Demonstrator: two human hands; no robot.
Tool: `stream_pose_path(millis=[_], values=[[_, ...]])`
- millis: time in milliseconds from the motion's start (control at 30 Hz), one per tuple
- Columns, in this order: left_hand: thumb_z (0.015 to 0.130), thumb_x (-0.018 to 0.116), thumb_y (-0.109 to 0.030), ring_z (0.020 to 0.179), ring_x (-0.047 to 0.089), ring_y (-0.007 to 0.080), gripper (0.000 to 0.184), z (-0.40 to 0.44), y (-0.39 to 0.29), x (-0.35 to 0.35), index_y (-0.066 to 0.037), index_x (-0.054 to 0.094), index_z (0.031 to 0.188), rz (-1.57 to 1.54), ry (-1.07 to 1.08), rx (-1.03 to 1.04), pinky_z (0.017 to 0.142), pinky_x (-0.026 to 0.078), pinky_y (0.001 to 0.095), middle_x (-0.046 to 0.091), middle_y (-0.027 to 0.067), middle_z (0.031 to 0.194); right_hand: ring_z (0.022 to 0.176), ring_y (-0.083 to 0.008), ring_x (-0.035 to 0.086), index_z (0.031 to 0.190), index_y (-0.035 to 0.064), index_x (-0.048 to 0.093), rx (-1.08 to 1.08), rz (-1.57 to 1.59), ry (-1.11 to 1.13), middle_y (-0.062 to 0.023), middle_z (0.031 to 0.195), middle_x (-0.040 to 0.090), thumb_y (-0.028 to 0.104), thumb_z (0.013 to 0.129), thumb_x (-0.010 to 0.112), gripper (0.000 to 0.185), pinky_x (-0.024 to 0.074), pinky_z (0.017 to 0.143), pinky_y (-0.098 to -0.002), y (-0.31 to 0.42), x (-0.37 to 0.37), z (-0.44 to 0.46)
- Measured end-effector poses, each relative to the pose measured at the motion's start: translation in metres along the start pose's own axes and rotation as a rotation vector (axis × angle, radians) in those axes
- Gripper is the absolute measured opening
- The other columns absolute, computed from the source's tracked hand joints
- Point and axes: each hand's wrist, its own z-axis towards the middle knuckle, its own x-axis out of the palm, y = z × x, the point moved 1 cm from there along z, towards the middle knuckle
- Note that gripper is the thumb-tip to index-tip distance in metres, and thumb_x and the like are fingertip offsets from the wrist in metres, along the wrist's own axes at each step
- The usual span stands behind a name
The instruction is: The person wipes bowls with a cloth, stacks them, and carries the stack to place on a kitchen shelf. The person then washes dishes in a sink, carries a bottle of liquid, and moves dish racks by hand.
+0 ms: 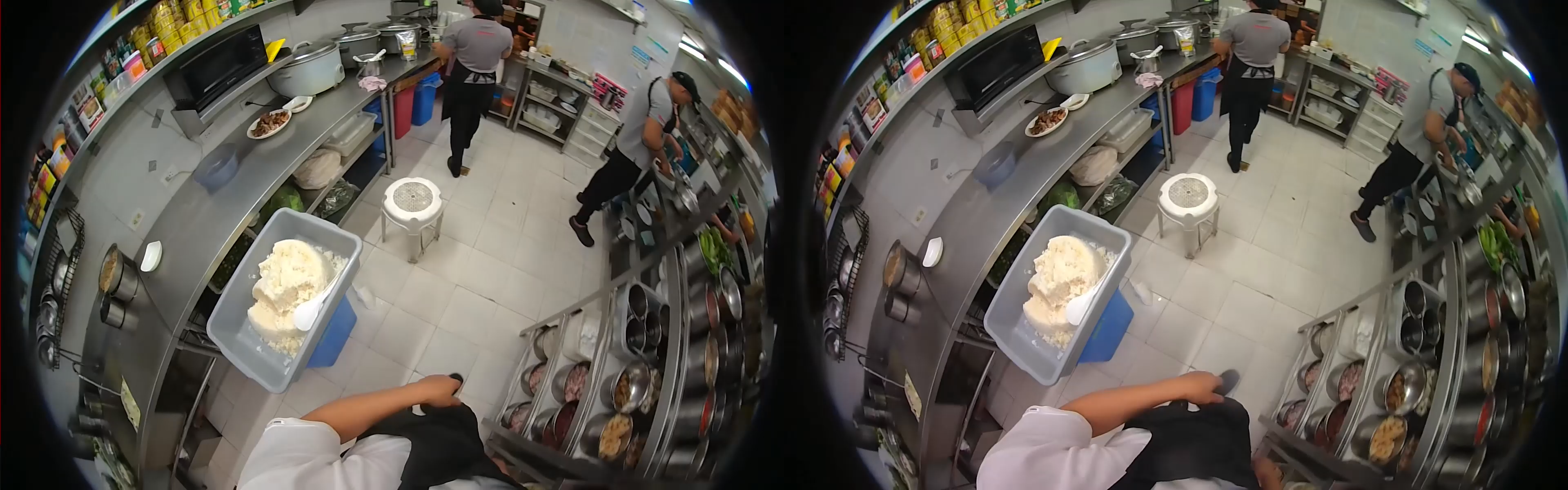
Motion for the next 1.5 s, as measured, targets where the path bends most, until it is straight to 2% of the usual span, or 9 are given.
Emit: stream_pose_path(millis=[400, 433, 500, 567, 667, 1067, 1167, 1300, 1500], values=[[0.078, 0.060, -0.037, 0.089, 0.063, 0.0313, 0.037, -0.021, 0.294, -0.025, -0.010, 0.064, 0.103, -0.334, -0.157, -0.944, 0.075, 0.049, 0.0437, 0.066, 0.0143, 0.091, 0.081, -0.0293, 0.062, 0.096, 0.0049, 0.064, -0.559, -0.661, 0.141, -0.0175, 0.083, 0.064, 0.026, 0.079, 0.057, 0.028, 0.0484, 0.072, -0.0403, 0.149, -0.115, 0.212], [0.073, 0.064, -0.026, 0.083, 0.064, 0.0304, 0.029, -0.026, 0.300, -0.037, -0.012, 0.065, 0.097, 0.442, 0.020, -0.581, 0.069, 0.051, 0.0432, 0.066, 0.0129, 0.088, 0.064, -0.0273, 0.063, 0.076, 0.0044, 0.068, -0.593, -0.643, 0.032, -0.0135, 0.072, 0.065, 0.040, 0.084, 0.050, 0.040, 0.0512, 0.066, -0.0397, 0.178, -0.140, 0.240], [0.087, 0.047, -0.031, 0.070, 0.063, 0.0310, 0.025, -0.027, 0.365, -0.024, -0.014, 0.064, 0.079, -0.670, -0.285, -0.996, 0.066, 0.049, 0.0437, 0.065, 0.0112, 0.075, 0.071, -0.0306, 0.064, 0.077, 0.0018, 0.067, -0.428, -0.573, -0.114, -0.0169, 0.078, 0.065, 0.029, 0.085, 0.048, 0.034, 0.0504, 0.066, -0.0434, 0.294, -0.223, 0.168], [0.088, 0.048, -0.036, 0.083, 0.063, 0.0293, 0.029, -0.017, 0.366, -0.040, -0.013, 0.065, 0.088, 0.487, -0.414, -0.132, 0.070, 0.050, 0.0434, 0.065, 0.0099, 0.085, 0.073, -0.0308, 0.062, 0.076, 0.0034, 0.065, -0.693, -0.596, -0.352, -0.0163, 0.080, 0.065, 0.030, 0.082, 0.050, 0.032, 0.0484, 0.068, -0.0431, 0.352, -0.271, 0.193], [0.087, 0.049, -0.036, 0.086, 0.063, 0.0284, 0.028, 0.076, 0.356, -0.077, -0.014, 0.064, 0.093, -0.068, -0.003, -0.596, 0.071, 0.050, 0.0428, 0.065, 0.0103, 0.088, 0.082, -0.0297, 0.061, 0.089, 0.0060, 0.066, -0.695, -0.181, -0.494, -0.0159, 0.089, 0.065, 0.033, 0.081, 0.053, 0.031, 0.0482, 0.072, -0.0388, 0.438, -0.324, 0.213], [0.082, 0.051, -0.024, 0.067, 0.063, 0.0285, 0.023, 0.332, 0.360, -0.428, -0.006, 0.066, 0.086, 0.686, -0.033, 0.060, 0.065, 0.050, 0.0434, 0.065, 0.0130, 0.073, 0.055, -0.0188, 0.057, 0.082, 0.0023, 0.066, -0.123, 0.142, -0.142, -0.0085, 0.068, 0.062, 0.028, 0.077, 0.059, 0.027, 0.0473, 0.050, -0.0324, 0.453, -0.357, 0.231], [0.082, 0.055, -0.027, 0.053, 0.058, 0.0214, 0.029, 0.409, 0.360, -0.542, 0.000, 0.065, 0.076, -0.382, -0.506, -0.443, 0.054, 0.048, 0.0350, 0.061, 0.0108, 0.060, 0.062, -0.0248, 0.064, 0.086, 0.0062, 0.065, -0.573, -0.666, -0.193, -0.0105, 0.078, 0.066, 0.020, 0.075, 0.058, 0.019, 0.0520, 0.058, -0.0366, 0.384, -0.338, 0.292], [0.078, 0.060, -0.022, 0.051, 0.055, 0.0148, 0.022, 0.456, 0.273, -0.642, 0.000, 0.064, 0.080, -0.604, -0.773, -0.344, 0.048, 0.045, 0.0299, 0.061, 0.0080, 0.065, 0.064, -0.0250, 0.063, 0.079, 0.0070, 0.065, -0.070, -0.176, 0.108, -0.0118, 0.074, 0.065, 0.023, 0.075, 0.055, 0.019, 0.0510, 0.059, -0.0378, 0.394, -0.362, 0.304], [0.076, 0.064, -0.020, 0.066, 0.063, 0.0152, 0.028, 0.511, 0.271, -0.618, -0.008, 0.062, 0.101, -0.817, -0.336, -0.536, 0.049, 0.049, 0.0305, 0.063, 0.0038, 0.081, 0.065, -0.0254, 0.063, 0.069, 0.0083, 0.064, -0.176, -0.260, 0.048, -0.0137, 0.068, 0.063, 0.027, 0.075, 0.052, 0.024, 0.0493, 0.061, -0.0397, 0.518, -0.474, 0.378]])
